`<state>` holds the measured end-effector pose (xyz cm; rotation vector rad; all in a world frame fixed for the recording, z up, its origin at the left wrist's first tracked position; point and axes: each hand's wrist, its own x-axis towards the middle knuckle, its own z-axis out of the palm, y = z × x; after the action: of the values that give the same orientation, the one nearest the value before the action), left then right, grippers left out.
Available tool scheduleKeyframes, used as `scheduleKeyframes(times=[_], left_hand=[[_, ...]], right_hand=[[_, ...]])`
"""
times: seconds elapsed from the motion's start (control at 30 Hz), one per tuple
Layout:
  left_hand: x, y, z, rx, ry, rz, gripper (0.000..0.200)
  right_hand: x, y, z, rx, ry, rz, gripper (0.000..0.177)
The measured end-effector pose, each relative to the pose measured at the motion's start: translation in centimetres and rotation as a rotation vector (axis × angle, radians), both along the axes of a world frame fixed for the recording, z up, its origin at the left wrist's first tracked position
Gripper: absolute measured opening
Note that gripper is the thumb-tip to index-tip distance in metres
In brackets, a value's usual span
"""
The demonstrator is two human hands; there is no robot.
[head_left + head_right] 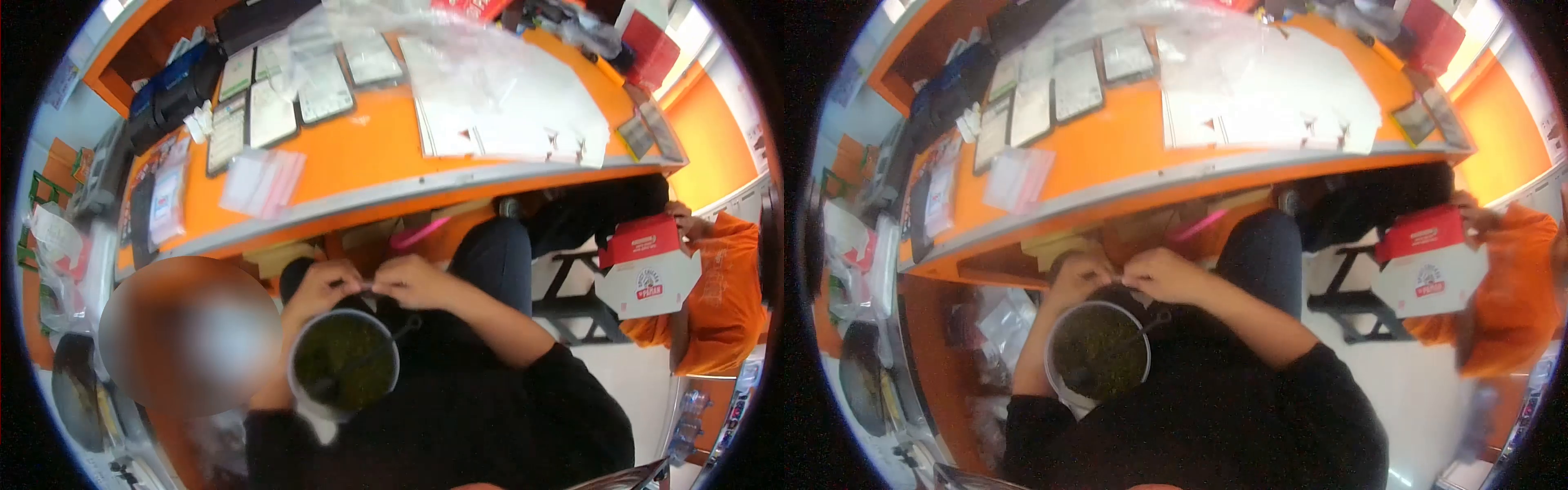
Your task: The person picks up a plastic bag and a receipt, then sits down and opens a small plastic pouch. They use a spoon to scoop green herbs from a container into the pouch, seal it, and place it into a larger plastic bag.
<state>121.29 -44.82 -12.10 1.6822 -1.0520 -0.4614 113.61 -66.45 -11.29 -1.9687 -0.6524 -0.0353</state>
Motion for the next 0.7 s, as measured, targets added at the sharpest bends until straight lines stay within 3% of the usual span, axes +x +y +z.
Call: scheduleKeyframes(times=[0.17, 0.27, 0.3, 0.37, 0.43, 0.53, 0.6, 0.7], left_hand=[[-0.6, -0.4, 1.5, 0.058, 0.049, 0.045, 0.006], [-0.4, -0.1, 1.7, -0.072, 0.056, 0.070, 0.006], [-0.6, 0.5, 1.7, -0.144, 0.251, 0.197, 0.008], [-0.2, 1.4, 0.2, -0.241, 0.255, 0.292, 0.009], [-0.1, 2.0, -0.6, -0.335, 0.266, 0.387, 0.010], [-0.6, 2.5, -0.7, -0.160, 0.352, 0.274, 0.011], [-0.2, 2.6, -0.2, -0.137, 0.299, 0.175, 0.012], [-0.9, 1.9, 1.5, -0.314, 0.320, 0.135, 0.018]], right_hand=[[-0.5, -1.1, 1.5, -0.132, -0.215, -0.037, 0.012], [-1.0, -1.5, 5.0, -0.335, -0.309, -0.106, 0.004], [-0.8, -1.7, 6.1, -0.339, -0.320, -0.101, 0.004], [0.1, -2.6, 8.9, -0.114, -0.551, -0.245, 0.010], [-0.1, -3.8, 13.5, 0.013, -0.159, -0.210, 0.013], [1.9, -4.1, 19.3, -0.054, -0.261, -0.301, 0.012], [3.3, -3.8, 21.6, -0.056, -0.091, -0.248, 0.013], [3.2, -1.7, 20.8, -0.131, 0.041, -0.170, 0.011]])
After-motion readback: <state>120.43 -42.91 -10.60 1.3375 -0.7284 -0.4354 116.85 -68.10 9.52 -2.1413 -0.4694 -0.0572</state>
